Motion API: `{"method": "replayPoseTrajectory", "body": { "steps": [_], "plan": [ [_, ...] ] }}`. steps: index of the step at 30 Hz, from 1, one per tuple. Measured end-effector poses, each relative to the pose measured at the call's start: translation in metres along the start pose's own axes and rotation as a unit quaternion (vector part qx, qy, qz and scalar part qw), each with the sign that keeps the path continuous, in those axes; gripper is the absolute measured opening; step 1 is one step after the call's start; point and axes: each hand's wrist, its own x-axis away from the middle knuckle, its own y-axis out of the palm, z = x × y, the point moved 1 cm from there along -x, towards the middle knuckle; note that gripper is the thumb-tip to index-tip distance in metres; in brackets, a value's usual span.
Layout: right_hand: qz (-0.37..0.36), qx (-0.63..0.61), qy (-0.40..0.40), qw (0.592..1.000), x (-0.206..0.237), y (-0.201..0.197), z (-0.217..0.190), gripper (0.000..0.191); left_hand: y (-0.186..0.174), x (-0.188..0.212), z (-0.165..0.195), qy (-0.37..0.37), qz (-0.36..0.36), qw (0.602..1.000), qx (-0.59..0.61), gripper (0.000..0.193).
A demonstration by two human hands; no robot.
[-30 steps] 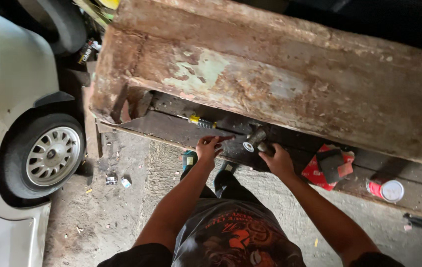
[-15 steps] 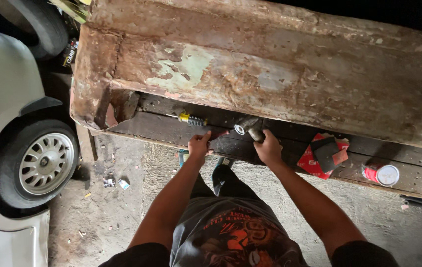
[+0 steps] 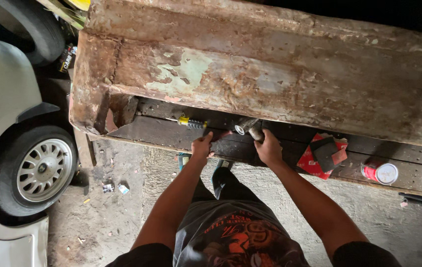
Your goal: The person uses a hammer and chisel to chip away rust and old paint from a metal car part. They then use a sanding block to smooth the surface of the part.
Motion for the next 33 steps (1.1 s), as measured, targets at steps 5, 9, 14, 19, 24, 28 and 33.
{"method": "replayPoseTrajectory", "body": {
  "steps": [5,9,14,19,24,28,33],
  "plan": [
    [0.017,-0.004,-0.055,0.998,-0.008,0.002,-0.008,0.053,0.009,-0.001,0.007,0.004,0.045,0.999,-0.025,0.041],
    [0.008,0.002,-0.072,0.997,-0.010,0.006,-0.011,0.052,0.010,-0.001,0.008,0.022,0.045,0.999,-0.004,0.035],
    [0.011,0.026,-0.093,0.995,-0.012,0.008,-0.013,0.053,0.004,0.002,0.010,0.047,0.054,0.997,0.019,0.043],
    [-0.054,0.155,-0.023,0.986,-0.015,0.004,-0.016,0.051,0.001,0.004,0.014,0.065,0.053,0.996,-0.006,0.052],
    [-0.049,0.175,-0.062,0.981,-0.015,0.001,-0.012,0.056,-0.009,0.003,0.011,0.079,0.018,0.993,-0.091,0.052],
    [-0.063,0.195,-0.089,0.975,-0.013,0.002,-0.003,0.062,-0.029,0.004,0.009,0.159,0.018,0.976,-0.149,0.053],
    [-0.082,0.212,-0.065,0.972,-0.003,-0.005,0.009,0.065,-0.051,0.006,0.015,0.171,0.007,0.962,-0.211,0.051]
  ]
}}
